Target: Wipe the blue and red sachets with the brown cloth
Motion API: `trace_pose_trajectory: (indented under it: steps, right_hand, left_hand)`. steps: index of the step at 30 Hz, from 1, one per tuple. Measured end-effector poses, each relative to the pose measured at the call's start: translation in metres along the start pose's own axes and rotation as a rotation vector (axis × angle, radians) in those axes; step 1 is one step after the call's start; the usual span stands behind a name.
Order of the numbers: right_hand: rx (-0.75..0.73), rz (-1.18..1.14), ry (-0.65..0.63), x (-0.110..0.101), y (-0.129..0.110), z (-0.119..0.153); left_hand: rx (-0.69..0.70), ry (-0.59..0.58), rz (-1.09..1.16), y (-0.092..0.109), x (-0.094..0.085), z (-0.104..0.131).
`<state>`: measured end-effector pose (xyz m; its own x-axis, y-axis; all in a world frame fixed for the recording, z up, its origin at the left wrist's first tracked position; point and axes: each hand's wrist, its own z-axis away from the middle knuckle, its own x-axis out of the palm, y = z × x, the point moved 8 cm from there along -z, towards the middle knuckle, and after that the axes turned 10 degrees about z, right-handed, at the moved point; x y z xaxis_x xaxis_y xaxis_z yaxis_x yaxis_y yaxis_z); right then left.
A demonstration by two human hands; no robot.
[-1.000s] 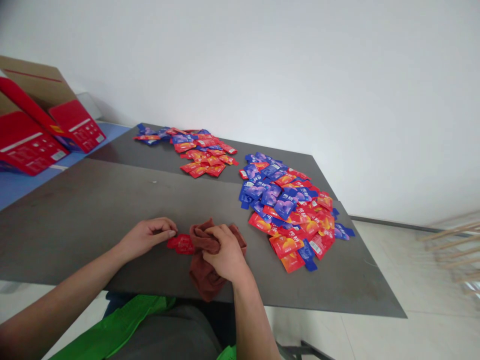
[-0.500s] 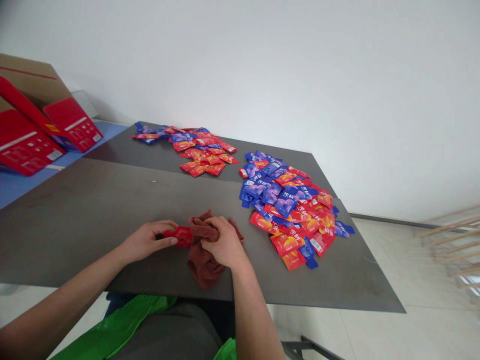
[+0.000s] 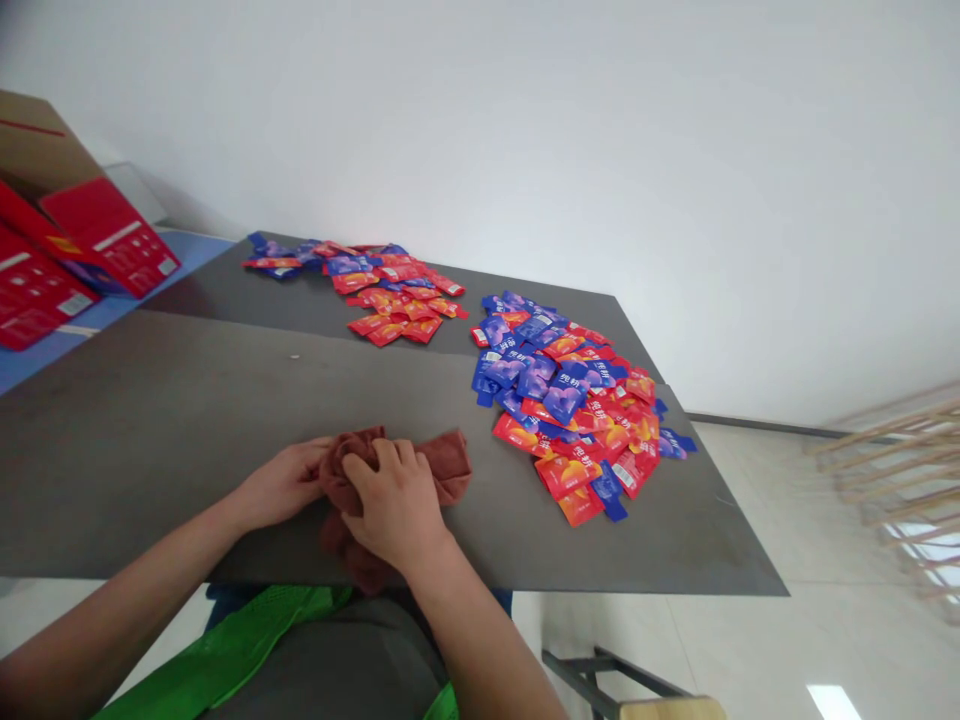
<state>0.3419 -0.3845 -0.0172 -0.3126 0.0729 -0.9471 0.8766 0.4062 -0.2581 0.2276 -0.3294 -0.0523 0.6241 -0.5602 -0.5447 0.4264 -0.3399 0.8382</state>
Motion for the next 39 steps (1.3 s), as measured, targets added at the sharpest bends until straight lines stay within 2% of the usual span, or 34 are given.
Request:
trace_pose_trajectory:
  steps: [2,5,7,9,11,13,14,15,17,19,21,22,24,27,28,30,32,34,36,39]
  right_hand:
    - [0.014,0.057,-0.002,0.001,0.023,-0.001]
    - [0.245,0.187,0.039,-0.012,0.081,-0.002]
    - [0.385,0.265,0.052,-0.023,0.099,0.0]
    - [0.394,0.268,0.083,-0.03,0.085,0.001]
    - [0.303,0.202,0.136,-0.028,0.051,-0.001]
    - [0.177,0.134,0.111,-0.015,0.019,-0.003]
    - [0.15,0.12,0.086,-0.008,0.012,-0.004]
    - [0.156,0.123,0.056,-0.003,0.013,-0.004]
    - [0.264,0.177,0.007,0.0,0.038,-0.002]
    - [0.4,0.256,-0.024,-0.008,0.068,0.001]
    - [0.486,0.308,0.006,-0.022,0.081,0.003]
    - [0.488,0.31,0.043,-0.029,0.077,0.004]
    - [0.418,0.269,0.121,-0.033,0.051,0.002]
    - [0.233,0.184,0.072,-0.014,0.013,-0.002]
    - [0.221,0.179,0.034,-0.006,0.012,-0.001]
    - [0.305,0.215,-0.024,0.0,0.035,0.004]
    - [0.453,0.277,-0.051,-0.006,0.069,0.011]
    - [0.557,0.318,-0.04,-0.018,0.088,0.016]
    - [0.553,0.307,0.022,-0.029,0.079,0.016]
    - [0.34,0.212,0.087,-0.025,0.033,0.008]
  left_hand:
    - [0.011,-0.024,-0.034,0.001,0.002,0.0]
    - [0.0,-0.013,-0.066,0.003,0.001,0.0]
    - [-0.006,-0.001,-0.06,0.003,-0.001,0.002]
    - [0.001,-0.004,-0.044,0.003,-0.002,0.003]
    - [0.026,-0.021,-0.024,0.004,-0.001,0.003]
    - [0.058,-0.031,-0.018,0.005,0.001,0.002]
    - [0.069,-0.026,-0.028,0.006,0.001,0.002]
    - [0.073,-0.017,-0.047,0.006,0.001,0.001]
    - [0.063,0.001,-0.09,0.006,0.001,0.001]
    - [0.046,0.014,-0.114,0.006,0.0,0.002]
    - [0.041,0.019,-0.119,0.006,-0.001,0.002]
    - [0.044,0.016,-0.119,0.005,-0.001,0.002]
    - [0.058,0.011,-0.113,0.005,-0.001,0.002]
    - [0.063,0.016,-0.102,0.004,-0.001,0.001]
    - [0.059,0.017,-0.106,0.005,0.0,0.001]
    - [0.049,0.013,-0.123,0.005,0.001,0.001]
    - [0.041,0.017,-0.134,0.006,0.0,0.001]
    - [0.037,0.02,-0.128,0.006,-0.001,0.002]
    - [0.039,0.012,-0.117,0.005,-0.001,0.002]
    - [0.049,0.003,-0.109,0.004,0.0,0.001]
